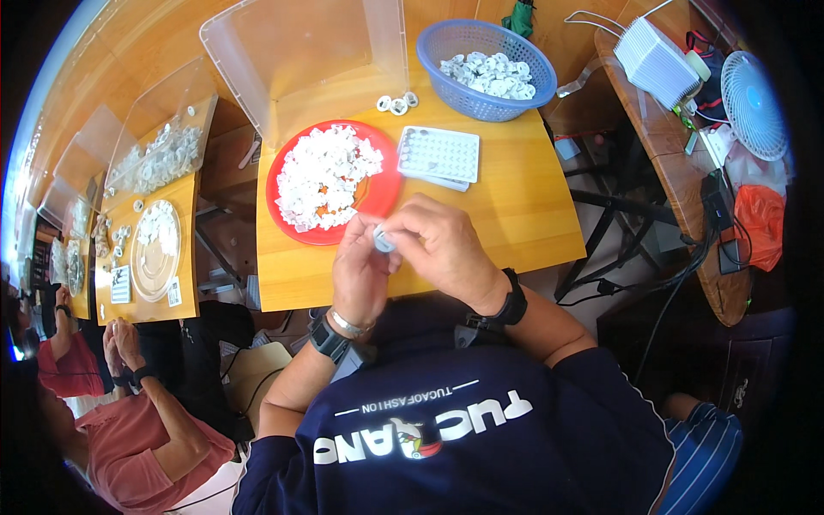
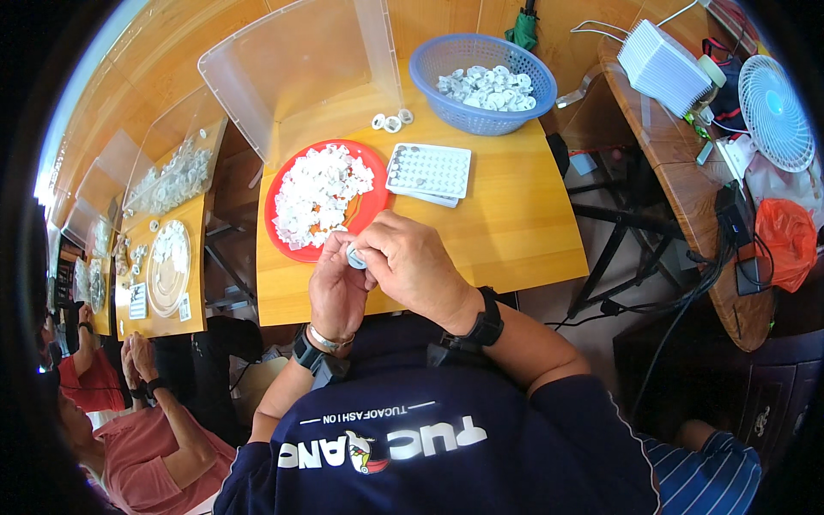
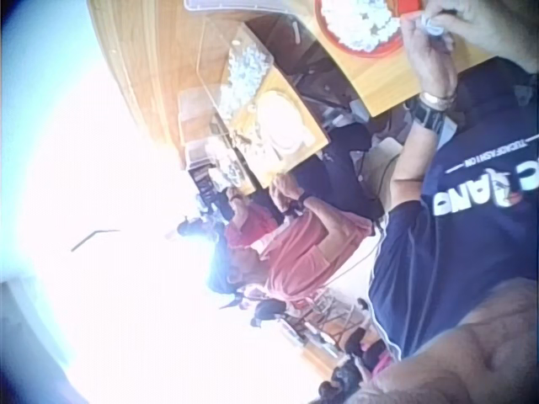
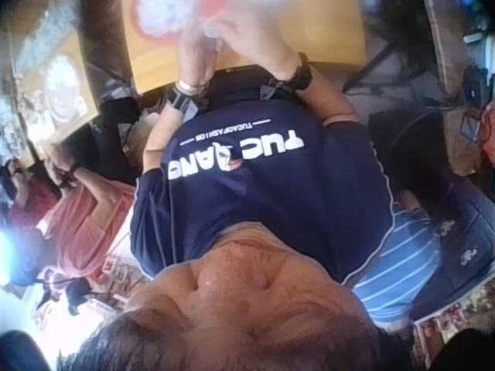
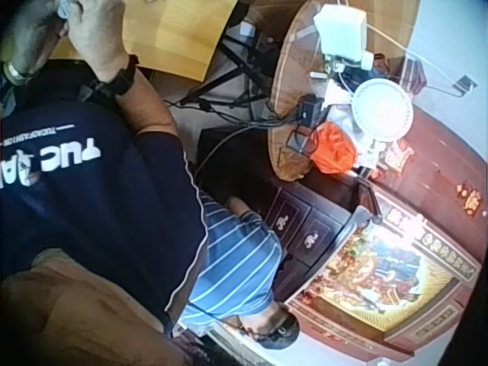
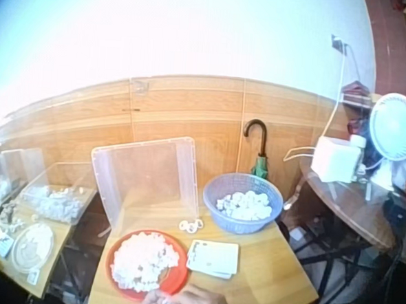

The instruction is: Assembling small white plastic components by hand at a workstation.

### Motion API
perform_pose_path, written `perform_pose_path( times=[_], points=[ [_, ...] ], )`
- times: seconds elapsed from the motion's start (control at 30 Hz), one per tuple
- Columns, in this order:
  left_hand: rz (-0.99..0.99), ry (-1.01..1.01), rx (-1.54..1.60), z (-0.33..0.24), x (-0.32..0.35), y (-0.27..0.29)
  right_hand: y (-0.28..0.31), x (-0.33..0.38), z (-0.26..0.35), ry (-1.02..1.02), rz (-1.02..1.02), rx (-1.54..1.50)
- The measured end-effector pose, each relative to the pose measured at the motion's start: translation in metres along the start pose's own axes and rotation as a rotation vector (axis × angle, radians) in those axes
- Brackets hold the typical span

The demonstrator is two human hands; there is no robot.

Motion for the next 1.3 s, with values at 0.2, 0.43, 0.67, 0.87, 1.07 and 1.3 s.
perform_pose_path(
  times=[0.2, 0.43, 0.67, 0.87, 1.07, 1.3],
  points=[
    [0.063, 0.026, -0.029, 0.003, -0.002, 0.006, 0.002, 0.002, -0.003, 0.033, 0.021, 0.092],
    [0.093, 0.012, 0.026, 0.004, -0.003, 0.006, -0.004, 0.001, -0.012, -0.253, 0.035, -0.371],
    [0.074, -0.063, -0.076, -0.005, -0.003, -0.005, -0.005, 0.003, -0.011, -0.315, 0.035, -0.459],
    [0.075, -0.106, -0.105, -0.013, -0.002, -0.018, -0.002, 0.003, -0.006, -0.157, -0.015, -0.328],
    [0.071, -0.101, -0.200, -0.015, 0.000, -0.016, -0.002, 0.006, -0.010, -0.110, -0.078, -0.331],
    [0.117, -0.164, -0.477, -0.020, 0.002, -0.009, 0.002, 0.005, -0.004, -0.073, -0.082, -0.342]
  ],
)
Point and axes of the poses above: each hand's wrist, its own x-axis away from the middle knuckle, its own y-axis out of the back of the hand, z = x × y, the point moved 1 cm from there along -x, towards the middle knuckle, and after that the axes turned 2 degrees about -z, right-handed, at the moved point
